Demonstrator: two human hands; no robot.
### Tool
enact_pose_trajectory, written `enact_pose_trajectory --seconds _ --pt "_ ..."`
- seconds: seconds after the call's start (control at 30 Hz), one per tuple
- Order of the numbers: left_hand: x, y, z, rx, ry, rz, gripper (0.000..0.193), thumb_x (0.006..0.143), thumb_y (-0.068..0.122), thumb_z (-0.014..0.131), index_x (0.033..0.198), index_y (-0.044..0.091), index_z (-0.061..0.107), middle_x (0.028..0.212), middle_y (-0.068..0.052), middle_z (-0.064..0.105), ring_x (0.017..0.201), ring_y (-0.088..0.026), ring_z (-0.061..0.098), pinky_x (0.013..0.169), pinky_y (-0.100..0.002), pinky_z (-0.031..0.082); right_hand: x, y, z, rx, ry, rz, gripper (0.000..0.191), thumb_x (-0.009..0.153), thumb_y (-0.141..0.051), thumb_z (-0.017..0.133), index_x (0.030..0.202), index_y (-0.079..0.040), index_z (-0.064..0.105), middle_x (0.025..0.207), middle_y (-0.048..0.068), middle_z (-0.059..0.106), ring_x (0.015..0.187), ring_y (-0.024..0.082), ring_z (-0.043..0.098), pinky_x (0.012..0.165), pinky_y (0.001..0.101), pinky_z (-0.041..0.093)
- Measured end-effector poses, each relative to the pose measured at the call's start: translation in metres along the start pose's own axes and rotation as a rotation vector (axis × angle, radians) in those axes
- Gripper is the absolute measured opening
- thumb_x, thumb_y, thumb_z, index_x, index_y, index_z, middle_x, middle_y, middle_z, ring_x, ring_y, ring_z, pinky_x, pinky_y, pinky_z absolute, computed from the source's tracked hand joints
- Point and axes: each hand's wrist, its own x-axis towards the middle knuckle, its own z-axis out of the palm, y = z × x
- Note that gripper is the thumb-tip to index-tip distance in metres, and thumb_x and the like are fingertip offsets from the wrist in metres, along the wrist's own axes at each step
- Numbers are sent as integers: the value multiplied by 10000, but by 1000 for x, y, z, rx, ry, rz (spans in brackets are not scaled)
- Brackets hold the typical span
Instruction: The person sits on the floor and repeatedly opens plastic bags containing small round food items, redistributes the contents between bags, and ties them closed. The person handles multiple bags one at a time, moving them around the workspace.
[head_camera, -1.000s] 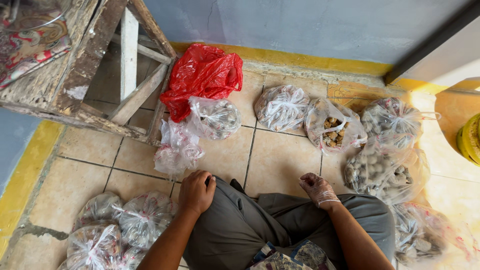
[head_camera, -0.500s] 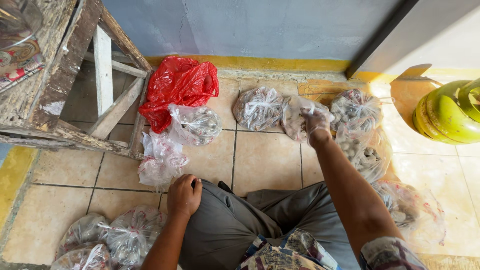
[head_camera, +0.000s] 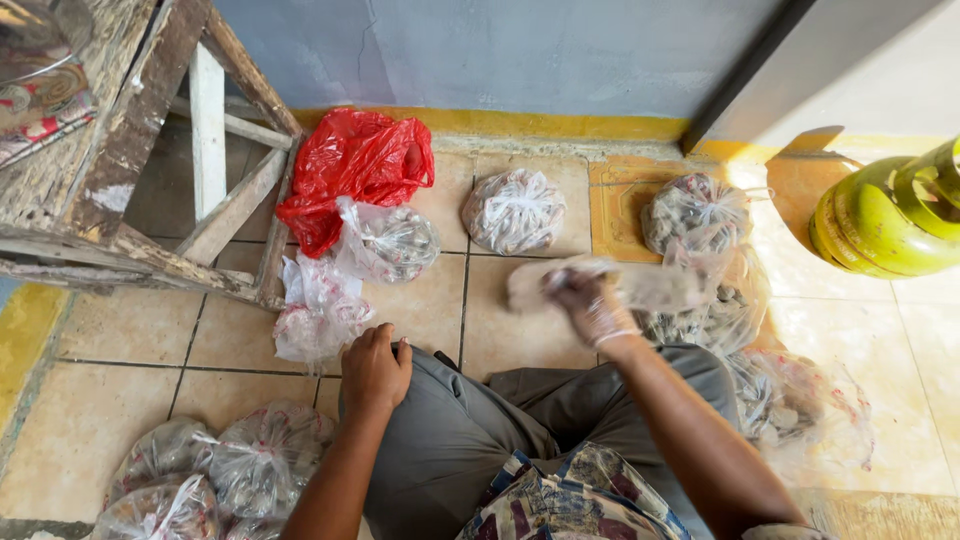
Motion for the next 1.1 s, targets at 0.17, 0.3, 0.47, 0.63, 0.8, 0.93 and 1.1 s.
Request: enact_pose_trajectory --seconds 0.17,0.3,0.47,0.63,0.8,0.93,1.1 --pt "-45 63 43 -429 -236 270 439 873 223 690 1254 12 639 1219 -203 687 1135 -356 652 1018 -458 472 -66 -35 85 328 -286 290 330 948 -78 608 1277 -54 622 1257 167 652 1142 270 645 1004 379 516" --pt "-76 114 105 -1149 -238 51 560 792 -19 662 1330 -70 518 1199 -189 625 1143 -302 586 980 -408 454 -95 -59 72 -4 -101 14 325 902 -22 644 1224 2 680 1151 231 682 1075 395 644 941 458 518" --pt "-73 121 130 -1407 -461 -77 291 935 -71 578 1218 -31 632 1098 -60 701 988 -121 640 876 -278 510 -108 -81 29 -213 -53 -106 266 844 -13 681 1109 -14 711 1032 205 692 981 402 634 873 482 499" --pt "-84 140 140 -1407 -453 -4 240 956 -27 557 1184 0 625 1016 -16 665 939 -74 614 849 -230 493 -119 -79 13 -322 67 -150 258 794 -78 728 1052 -81 721 1007 133 702 976 360 647 886 468 493" --pt "-93 123 144 -1323 -558 -81 164 978 51 623 1123 5 685 847 15 595 767 -70 521 694 -230 442 -134 -60 7 -677 103 79 412 750 -314 796 1132 -180 717 1183 86 668 1167 340 583 924 519 447" --pt "-91 118 146 -1299 -497 -67 138 995 130 668 1095 37 693 816 39 590 722 -51 506 635 -235 435 -134 -37 10 -917 -55 362 660 732 -516 792 1306 -231 634 1379 59 574 1262 325 521 1021 518 428" --pt "-91 116 151 -1079 -350 64 223 999 213 667 1152 56 708 981 -30 740 829 -111 678 765 -295 560 -135 1 27 -1045 -66 328 697 831 -537 723 1460 -282 567 1248 58 692 1102 279 691 896 452 581"
